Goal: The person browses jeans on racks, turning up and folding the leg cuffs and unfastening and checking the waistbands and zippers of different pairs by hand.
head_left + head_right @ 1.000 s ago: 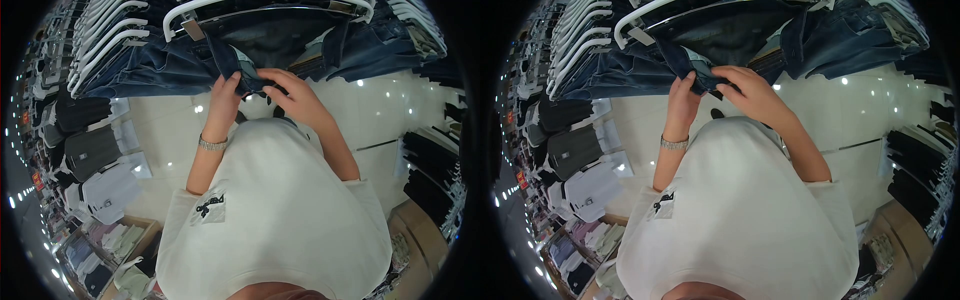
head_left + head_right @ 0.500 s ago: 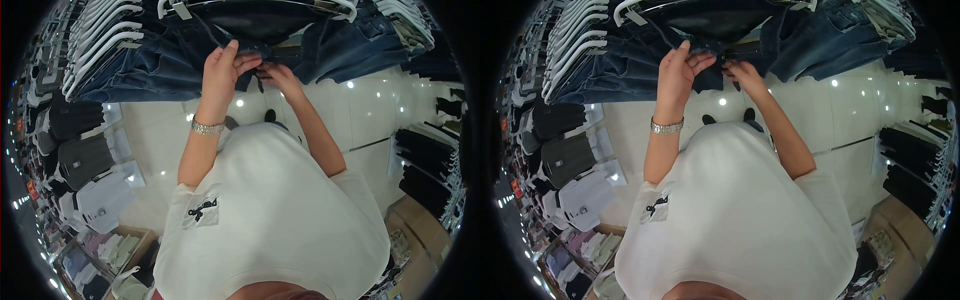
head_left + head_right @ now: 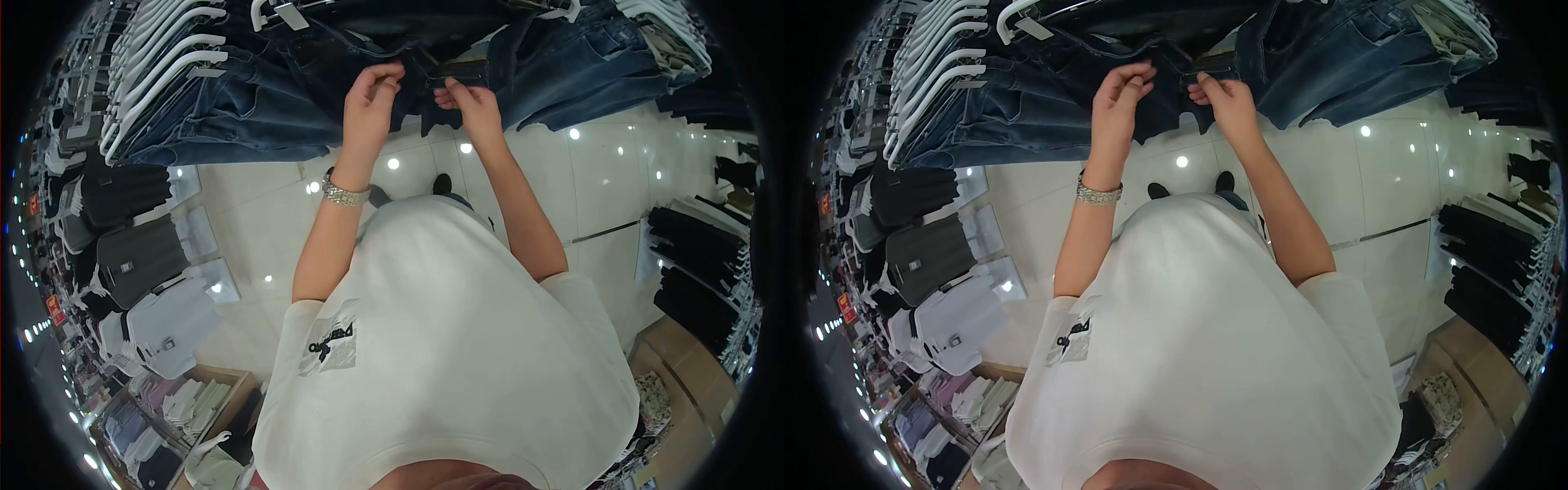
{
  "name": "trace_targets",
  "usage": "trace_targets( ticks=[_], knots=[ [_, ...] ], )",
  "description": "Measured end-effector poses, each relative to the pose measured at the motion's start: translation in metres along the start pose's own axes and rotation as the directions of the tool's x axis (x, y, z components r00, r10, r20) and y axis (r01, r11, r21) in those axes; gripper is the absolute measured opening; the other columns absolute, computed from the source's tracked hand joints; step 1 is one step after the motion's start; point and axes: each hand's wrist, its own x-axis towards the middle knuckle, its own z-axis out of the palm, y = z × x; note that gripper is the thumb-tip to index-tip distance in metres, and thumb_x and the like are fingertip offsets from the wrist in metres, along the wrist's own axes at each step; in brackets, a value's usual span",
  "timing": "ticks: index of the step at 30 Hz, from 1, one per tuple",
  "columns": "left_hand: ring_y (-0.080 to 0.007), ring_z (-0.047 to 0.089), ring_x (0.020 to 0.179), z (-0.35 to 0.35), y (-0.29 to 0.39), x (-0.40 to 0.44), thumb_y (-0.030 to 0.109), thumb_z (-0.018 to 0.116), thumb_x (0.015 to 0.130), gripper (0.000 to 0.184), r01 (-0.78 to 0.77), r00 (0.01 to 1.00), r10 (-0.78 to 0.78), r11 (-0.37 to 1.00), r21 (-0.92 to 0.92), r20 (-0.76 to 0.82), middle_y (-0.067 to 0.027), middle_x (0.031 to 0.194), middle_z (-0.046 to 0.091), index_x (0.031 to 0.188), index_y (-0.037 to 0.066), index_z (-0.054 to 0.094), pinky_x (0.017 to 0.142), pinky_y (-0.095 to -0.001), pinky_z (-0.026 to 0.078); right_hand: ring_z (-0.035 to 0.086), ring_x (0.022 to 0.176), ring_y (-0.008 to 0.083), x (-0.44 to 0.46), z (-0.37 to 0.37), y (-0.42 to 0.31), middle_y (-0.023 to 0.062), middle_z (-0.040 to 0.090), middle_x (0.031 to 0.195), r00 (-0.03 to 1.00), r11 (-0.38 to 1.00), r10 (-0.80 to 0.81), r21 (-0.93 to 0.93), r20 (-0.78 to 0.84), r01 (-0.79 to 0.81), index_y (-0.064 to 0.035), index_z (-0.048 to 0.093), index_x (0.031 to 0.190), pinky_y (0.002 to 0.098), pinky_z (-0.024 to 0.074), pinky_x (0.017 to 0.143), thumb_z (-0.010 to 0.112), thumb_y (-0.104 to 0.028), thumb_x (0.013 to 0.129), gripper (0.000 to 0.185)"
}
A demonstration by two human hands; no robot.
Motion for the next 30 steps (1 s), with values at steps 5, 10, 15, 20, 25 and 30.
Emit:
trace_targets(
  ticks=[5, 10, 15, 20, 25, 30],
  knots=[
    [-0.0174, 0.067, 0.085, 0.013, -0.032, -0.010, 0.008, 0.061, 0.093, 0.016, -0.074, 0.997, 0.074, 0.927, 0.367, 0.013, -0.0093, 0.101, 0.066, 0.106, 0.000, 0.066, 0.074, -0.0298, 0.053, 0.068, 0.075, 0.0150, -0.016, -0.005, -0.011, 0.0125, 0.073, 0.085, 0.999, 0.998, 0.028, -0.065, 0.015, -0.027, 0.0083, 0.071, 0.091, 0.0269, 0.0537, 0.073, 0.065, -0.028, 0.094, 0.037],
    [-0.0191, 0.066, 0.079, 0.027, -0.035, -0.012, 0.012, 0.065, 0.090, 0.015, -0.076, 0.997, 0.068, 0.824, 0.561, 0.036, -0.0105, 0.095, 0.065, 0.099, -0.001, 0.065, 0.072, -0.0314, 0.053, 0.068, 0.075, 0.0146, -0.024, -0.007, -0.012, 0.0113, 0.073, 0.084, 1.000, 0.994, 0.013, -0.108, 0.015, -0.011, 0.0068, 0.072, 0.090, 0.0270, 0.0537, 0.072, 0.066, -0.027, 0.094, 0.034],
    [-0.0163, 0.063, 0.069, 0.029, -0.047, -0.007, 0.015, 0.066, 0.090, 0.018, 0.098, 0.994, -0.106, 0.892, 0.441, -0.008, -0.0081, 0.075, 0.064, 0.095, -0.002, 0.064, 0.065, -0.0300, 0.052, 0.070, 0.077, 0.0156, -0.031, -0.012, -0.012, 0.0129, 0.074, 0.084, 0.999, 0.973, 0.003, -0.231, 0.034, 0.005, 0.0069, 0.071, 0.094, 0.0277, 0.0543, 0.071, 0.066, -0.025, 0.093, 0.033],
    [-0.0084, 0.055, 0.060, 0.029, -0.049, 0.004, 0.016, 0.065, 0.093, 0.018, 0.353, 0.932, -0.359, 0.930, 0.098, 0.045, -0.0019, 0.071, 0.060, 0.094, -0.003, 0.064, 0.056, -0.0240, 0.045, 0.072, 0.079, 0.0183, -0.033, -0.017, -0.005, 0.0147, 0.074, 0.087, 0.997, 0.960, -0.043, -0.273, 0.063, 0.058, 0.0040, 0.071, 0.098, 0.0291, 0.0541, 0.073, 0.066, -0.023, 0.093, 0.028],
    [-0.0055, 0.047, 0.060, 0.035, -0.031, 0.002, 0.015, 0.063, 0.094, 0.015, 0.392, 0.916, -0.389, 0.920, -0.012, 0.098, 0.0021, 0.069, 0.055, 0.094, 0.001, 0.064, 0.056, -0.0223, 0.040, 0.070, 0.087, 0.0281, -0.028, -0.009, 0.018, 0.0171, 0.071, 0.093, 0.978, 0.835, -0.195, -0.536, -0.070, 0.128, 0.0012, 0.068, 0.101, 0.0347, 0.0539, 0.077, 0.069, -0.028, 0.087, 0.032],
    [-0.0060, 0.047, 0.060, 0.049, -0.016, -0.005, 0.013, 0.063, 0.093, 0.014, 0.393, 0.917, -0.384, 0.916, -0.079, 0.106, 0.0019, 0.069, 0.054, 0.095, 0.000, 0.063, 0.056, -0.0223, 0.039, 0.067, 0.075, 0.0361, -0.002, -0.002, 0.045, 0.0172, 0.067, 0.080, 0.945, 0.496, -0.301, -0.826, 0.126, 0.268, -0.0017, 0.066, 0.091, 0.0428, 0.0537, 0.066, 0.069, -0.027, 0.082, 0.027]
  ],
)
